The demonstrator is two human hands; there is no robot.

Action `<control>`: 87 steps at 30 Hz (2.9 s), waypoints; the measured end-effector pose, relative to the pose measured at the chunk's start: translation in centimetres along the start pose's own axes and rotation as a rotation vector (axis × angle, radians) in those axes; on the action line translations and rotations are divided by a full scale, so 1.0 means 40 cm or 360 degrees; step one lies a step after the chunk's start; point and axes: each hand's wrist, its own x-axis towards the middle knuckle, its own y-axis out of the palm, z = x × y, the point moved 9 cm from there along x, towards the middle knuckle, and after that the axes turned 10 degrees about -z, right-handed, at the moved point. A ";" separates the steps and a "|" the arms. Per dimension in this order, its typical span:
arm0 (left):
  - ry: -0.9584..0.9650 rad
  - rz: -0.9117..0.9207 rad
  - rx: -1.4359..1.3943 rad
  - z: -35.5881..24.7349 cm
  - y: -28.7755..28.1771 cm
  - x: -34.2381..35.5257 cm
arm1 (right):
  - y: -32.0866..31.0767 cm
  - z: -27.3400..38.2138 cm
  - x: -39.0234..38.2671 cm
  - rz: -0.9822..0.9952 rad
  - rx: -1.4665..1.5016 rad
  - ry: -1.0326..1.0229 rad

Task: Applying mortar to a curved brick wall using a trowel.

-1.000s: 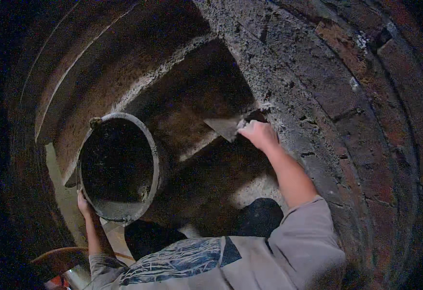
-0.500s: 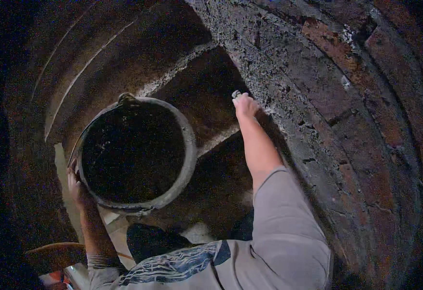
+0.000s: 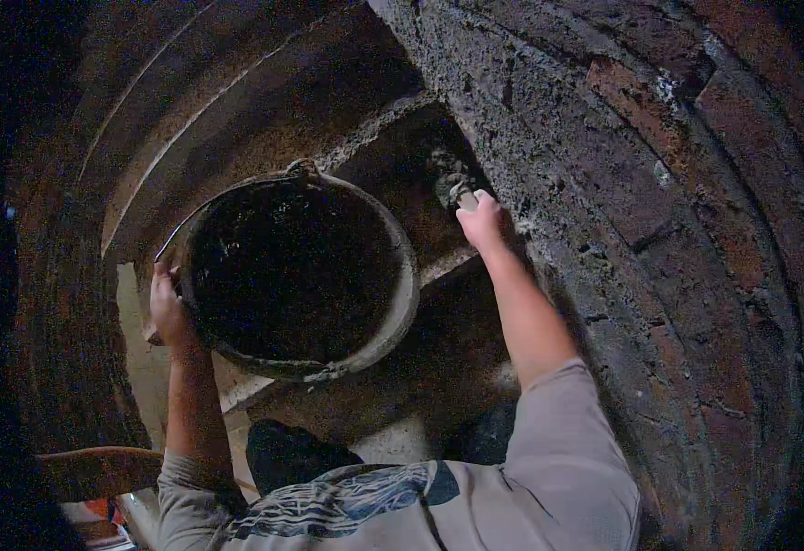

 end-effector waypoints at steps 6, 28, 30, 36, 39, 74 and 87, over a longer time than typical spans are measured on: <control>0.0581 -0.0383 0.0614 -0.058 0.127 -0.094 | -0.223 0.205 -0.213 -0.0594 -0.0185 -0.0846; 0.0584 -0.0305 0.0452 -0.055 0.076 -0.083 | 0.306 -0.101 -0.053 0.0866 0.1175 0.0753; 0.0578 -0.0308 0.0479 -0.057 0.087 -0.085 | 0.279 -0.120 -0.047 0.0731 0.1151 0.0712; 0.0852 -0.0284 0.0850 -0.063 0.106 -0.064 | 0.145 -0.204 -0.070 0.0307 0.1051 0.0601; 0.1154 -0.0283 0.1163 -0.086 0.099 -0.067 | 0.050 -0.181 -0.115 0.0140 0.0706 0.0302; 0.0813 -0.0317 0.0812 -0.065 0.040 -0.097 | 0.134 -0.125 0.062 0.0026 0.0067 0.0189; 0.0717 -0.0352 0.0896 -0.074 0.112 -0.097 | -0.111 0.019 -0.090 -0.0507 0.0399 -0.0576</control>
